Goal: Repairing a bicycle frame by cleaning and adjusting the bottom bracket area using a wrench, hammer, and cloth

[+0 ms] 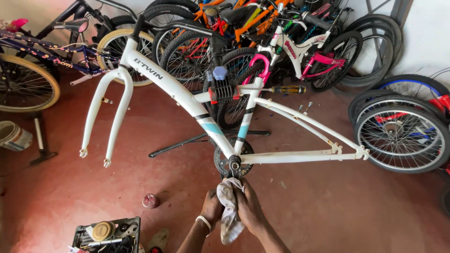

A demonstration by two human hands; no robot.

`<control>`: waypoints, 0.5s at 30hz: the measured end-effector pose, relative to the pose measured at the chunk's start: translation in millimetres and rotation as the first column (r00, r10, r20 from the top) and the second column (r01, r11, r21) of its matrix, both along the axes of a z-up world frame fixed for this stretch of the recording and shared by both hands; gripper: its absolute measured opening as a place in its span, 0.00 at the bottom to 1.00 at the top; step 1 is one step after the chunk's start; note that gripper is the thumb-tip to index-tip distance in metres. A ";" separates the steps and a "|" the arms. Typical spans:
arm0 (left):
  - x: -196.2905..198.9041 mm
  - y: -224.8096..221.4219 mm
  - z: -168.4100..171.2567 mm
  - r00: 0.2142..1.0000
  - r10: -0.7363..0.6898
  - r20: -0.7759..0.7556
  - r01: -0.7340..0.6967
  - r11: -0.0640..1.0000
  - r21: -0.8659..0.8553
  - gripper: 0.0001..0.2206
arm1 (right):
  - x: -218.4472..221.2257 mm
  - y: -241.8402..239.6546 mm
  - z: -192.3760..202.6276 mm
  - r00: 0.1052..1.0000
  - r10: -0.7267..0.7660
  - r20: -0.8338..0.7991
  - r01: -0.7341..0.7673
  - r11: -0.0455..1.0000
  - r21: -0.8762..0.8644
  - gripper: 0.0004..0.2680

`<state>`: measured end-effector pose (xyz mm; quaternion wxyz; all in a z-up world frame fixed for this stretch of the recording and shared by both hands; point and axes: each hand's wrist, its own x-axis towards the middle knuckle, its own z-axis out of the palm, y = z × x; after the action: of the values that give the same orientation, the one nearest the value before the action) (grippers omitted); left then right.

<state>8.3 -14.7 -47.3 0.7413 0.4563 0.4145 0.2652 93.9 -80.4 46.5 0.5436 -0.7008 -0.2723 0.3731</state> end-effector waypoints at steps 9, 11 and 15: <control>-6.0 -6.5 22.7 0.998 -0.006 -0.064 0.004 1.000 -0.031 0.09 | -20.5 35.0 5.8 0.850 -0.420 -0.318 0.416 0.905 -0.085 0.08; -8.2 -12.3 25.1 0.998 -0.004 -0.057 0.005 1.000 0.022 0.13 | -36.5 41.3 44.2 0.806 -0.575 -0.141 0.490 0.782 -0.386 0.10; -11.0 -12.7 29.6 0.999 -0.004 -0.054 0.008 0.997 0.079 0.19 | -30.7 32.7 -1.6 0.745 -0.594 -0.305 0.515 0.802 -0.304 0.08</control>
<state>-2.7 -27.4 -17.7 0.7120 0.4936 0.4222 0.2668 63.3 -47.7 44.9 0.5992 -0.7133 0.1007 0.3493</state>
